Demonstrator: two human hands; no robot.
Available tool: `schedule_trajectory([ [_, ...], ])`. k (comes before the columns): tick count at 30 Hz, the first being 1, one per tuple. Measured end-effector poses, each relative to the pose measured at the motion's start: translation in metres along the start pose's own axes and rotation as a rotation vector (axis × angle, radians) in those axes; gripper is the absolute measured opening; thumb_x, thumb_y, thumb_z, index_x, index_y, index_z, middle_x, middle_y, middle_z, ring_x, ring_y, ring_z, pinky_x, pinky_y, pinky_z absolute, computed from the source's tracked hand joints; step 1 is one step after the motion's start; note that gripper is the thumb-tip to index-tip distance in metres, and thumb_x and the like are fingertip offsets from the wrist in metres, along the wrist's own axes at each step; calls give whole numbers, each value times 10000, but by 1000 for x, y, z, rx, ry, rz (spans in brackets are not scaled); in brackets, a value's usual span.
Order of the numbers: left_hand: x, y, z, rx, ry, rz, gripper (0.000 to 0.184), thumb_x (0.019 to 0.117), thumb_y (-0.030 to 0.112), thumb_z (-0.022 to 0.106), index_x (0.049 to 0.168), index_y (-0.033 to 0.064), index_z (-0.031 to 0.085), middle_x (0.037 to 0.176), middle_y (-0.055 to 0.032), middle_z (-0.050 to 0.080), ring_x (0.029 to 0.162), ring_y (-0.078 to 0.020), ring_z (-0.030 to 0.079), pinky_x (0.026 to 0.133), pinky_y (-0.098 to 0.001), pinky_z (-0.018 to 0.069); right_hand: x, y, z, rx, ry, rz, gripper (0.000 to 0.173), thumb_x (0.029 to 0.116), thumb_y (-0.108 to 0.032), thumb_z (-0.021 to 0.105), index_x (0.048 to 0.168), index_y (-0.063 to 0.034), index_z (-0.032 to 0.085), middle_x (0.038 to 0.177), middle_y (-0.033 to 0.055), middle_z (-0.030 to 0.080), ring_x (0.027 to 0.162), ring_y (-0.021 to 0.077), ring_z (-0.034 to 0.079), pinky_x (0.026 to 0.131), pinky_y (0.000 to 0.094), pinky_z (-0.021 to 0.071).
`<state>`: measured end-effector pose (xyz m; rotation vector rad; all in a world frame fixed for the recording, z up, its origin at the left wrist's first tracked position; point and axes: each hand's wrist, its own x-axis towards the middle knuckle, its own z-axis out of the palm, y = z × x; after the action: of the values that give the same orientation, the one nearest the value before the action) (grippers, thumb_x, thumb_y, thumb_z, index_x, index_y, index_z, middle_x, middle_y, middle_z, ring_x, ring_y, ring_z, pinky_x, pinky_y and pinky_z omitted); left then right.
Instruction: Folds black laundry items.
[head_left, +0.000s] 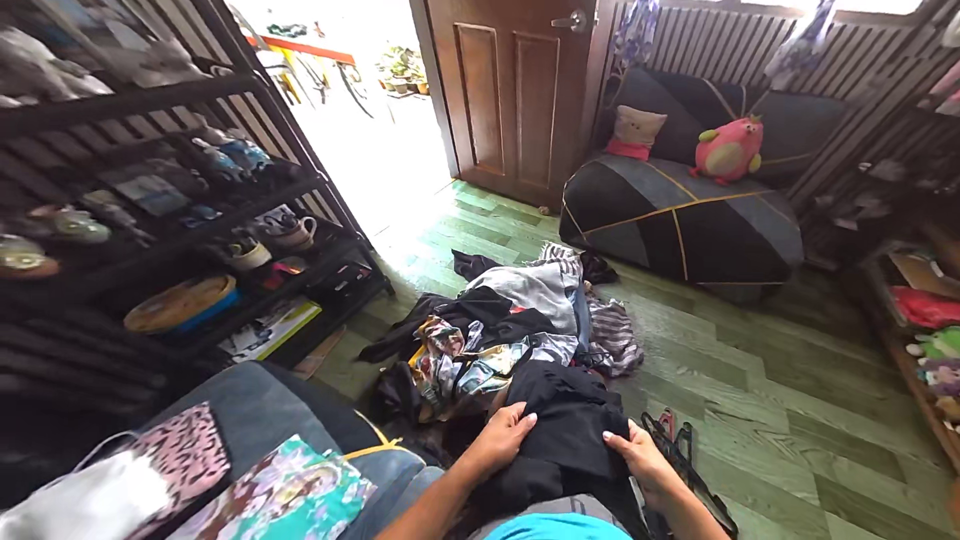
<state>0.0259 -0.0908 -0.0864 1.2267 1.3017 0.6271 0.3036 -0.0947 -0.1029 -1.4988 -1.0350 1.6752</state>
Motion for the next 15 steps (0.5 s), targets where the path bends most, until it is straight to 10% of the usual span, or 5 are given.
schedule_trajectory([
  [5, -10, 8, -4, -18, -13, 27, 433, 1089, 153, 448, 1505, 33, 463, 1511, -119, 527, 1370, -153, 523, 1168, -354, 404, 13, -13, -4, -294, 1, -40, 419, 993, -165, 651, 1362, -1, 539, 1139, 158, 706, 1041, 223, 701, 955, 433, 568],
  [11, -19, 2, -9, -27, -61, -69, 306, 1065, 192, 534, 1321, 35, 590, 1179, -121, 691, 1050, -171, 679, 961, -389, 541, 48, -61, 31, -1014, 151, -587, 370, 979, -215, 597, 1288, -22, 661, 1221, 209, 668, 1162, 379, 636, 991, 573, 509],
  [15, -19, 4, -10, 25, -64, -107, 558, 1020, 238, 626, 1503, 56, 415, 1260, -167, 672, 1120, -228, 681, 1011, -431, 536, 81, -70, 74, -1226, -56, -479, 415, 984, -354, 562, 1300, -104, 663, 1272, 139, 654, 1253, 335, 566, 1024, 565, 425],
])
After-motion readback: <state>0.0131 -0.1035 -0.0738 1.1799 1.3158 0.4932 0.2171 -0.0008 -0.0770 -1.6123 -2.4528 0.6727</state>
